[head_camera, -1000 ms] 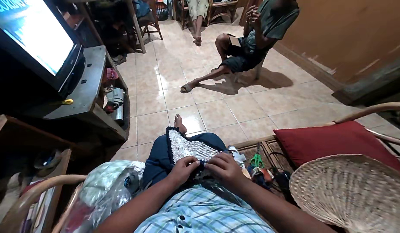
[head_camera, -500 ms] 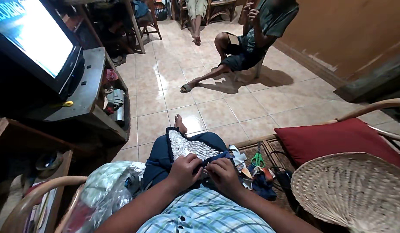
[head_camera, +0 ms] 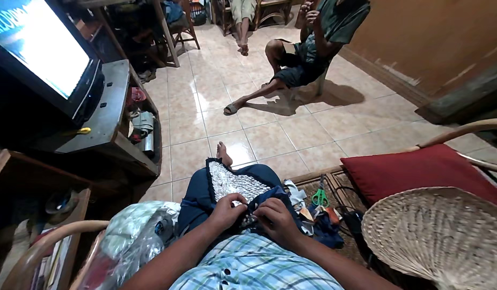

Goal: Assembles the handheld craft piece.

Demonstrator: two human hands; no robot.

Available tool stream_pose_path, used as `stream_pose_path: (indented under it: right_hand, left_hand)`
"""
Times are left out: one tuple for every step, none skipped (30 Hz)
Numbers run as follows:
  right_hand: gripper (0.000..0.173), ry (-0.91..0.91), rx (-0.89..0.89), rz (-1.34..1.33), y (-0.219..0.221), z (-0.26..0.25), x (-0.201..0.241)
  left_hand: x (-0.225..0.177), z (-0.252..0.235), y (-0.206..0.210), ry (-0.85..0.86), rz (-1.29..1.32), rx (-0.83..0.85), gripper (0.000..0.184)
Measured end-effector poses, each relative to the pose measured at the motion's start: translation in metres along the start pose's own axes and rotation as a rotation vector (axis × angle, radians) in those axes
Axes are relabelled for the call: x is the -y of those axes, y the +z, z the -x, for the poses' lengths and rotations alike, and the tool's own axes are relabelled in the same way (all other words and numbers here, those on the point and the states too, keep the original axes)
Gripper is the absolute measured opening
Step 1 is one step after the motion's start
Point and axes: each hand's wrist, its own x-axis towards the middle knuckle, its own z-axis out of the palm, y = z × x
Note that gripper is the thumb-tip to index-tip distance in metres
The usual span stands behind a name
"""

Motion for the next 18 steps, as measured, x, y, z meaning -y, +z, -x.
stream_pose_path:
  right_hand:
    - [0.012, 0.037, 0.023, -0.053, -0.002, -0.001, 0.001]
    - [0.012, 0.094, 0.043, -0.129, -0.005, -0.003, 0.003]
    - [0.013, 0.170, 0.059, -0.218, -0.009, -0.006, 0.005]
    - [0.014, 0.258, 0.076, -0.314, -0.013, -0.009, 0.008]
    - [0.014, 0.351, 0.089, -0.412, -0.018, -0.013, 0.009]
    - [0.014, 0.443, 0.105, -0.504, -0.021, -0.017, 0.010]
    - [0.013, 0.529, 0.117, -0.580, -0.024, -0.019, 0.010]
    - [0.012, 0.592, 0.124, -0.626, -0.024, -0.021, 0.010]
    - [0.011, 0.616, 0.128, -0.636, -0.024, -0.021, 0.011]
    - [0.012, 0.585, 0.131, -0.603, -0.023, -0.021, 0.012]
    - [0.013, 0.503, 0.138, -0.522, -0.022, -0.021, 0.014]
    - [0.014, 0.401, 0.153, -0.420, -0.020, -0.021, 0.018]
    - [0.014, 0.315, 0.171, -0.338, -0.019, -0.021, 0.022]
    - [0.014, 0.261, 0.183, -0.288, -0.018, -0.021, 0.025]
    - [0.015, 0.240, 0.183, -0.268, -0.018, -0.021, 0.027]
    - [0.015, 0.243, 0.175, -0.267, -0.017, -0.020, 0.027]
    - [0.015, 0.257, 0.162, -0.283, -0.016, -0.019, 0.027]
    - [0.014, 0.264, 0.147, -0.298, -0.016, -0.017, 0.027]
  left_hand:
    - [0.001, -0.001, 0.000, -0.043, 0.096, 0.032, 0.017]
    - [0.001, -0.001, 0.000, -0.066, 0.176, 0.053, 0.015]
    - [0.002, -0.001, -0.001, -0.076, 0.233, 0.073, 0.014]
    - [0.003, -0.001, -0.002, -0.073, 0.273, 0.095, 0.013]
    - [0.004, -0.001, -0.002, -0.063, 0.308, 0.118, 0.013]
    - [0.005, -0.001, -0.003, -0.046, 0.339, 0.135, 0.012]
    - [0.005, -0.002, -0.004, -0.029, 0.364, 0.145, 0.012]
    - [0.005, -0.002, -0.004, -0.022, 0.379, 0.143, 0.013]
    - [0.004, -0.002, -0.003, -0.022, 0.380, 0.129, 0.015]
    - [0.002, -0.002, -0.001, -0.018, 0.370, 0.100, 0.018]
    - [0.001, -0.001, 0.001, 0.002, 0.338, 0.068, 0.021]
    - [0.001, 0.000, 0.002, 0.044, 0.269, 0.044, 0.025]
    - [0.001, 0.001, 0.004, 0.113, 0.151, 0.030, 0.028]
    - [0.000, 0.004, 0.004, 0.188, 0.001, 0.016, 0.027]
    - [-0.003, 0.006, 0.004, 0.252, -0.151, 0.004, 0.025]
    - [-0.005, 0.008, 0.002, 0.301, -0.268, 0.007, 0.024]
    - [-0.007, 0.009, -0.001, 0.329, -0.337, 0.024, 0.024]
    - [-0.007, 0.009, -0.003, 0.344, -0.369, 0.045, 0.025]
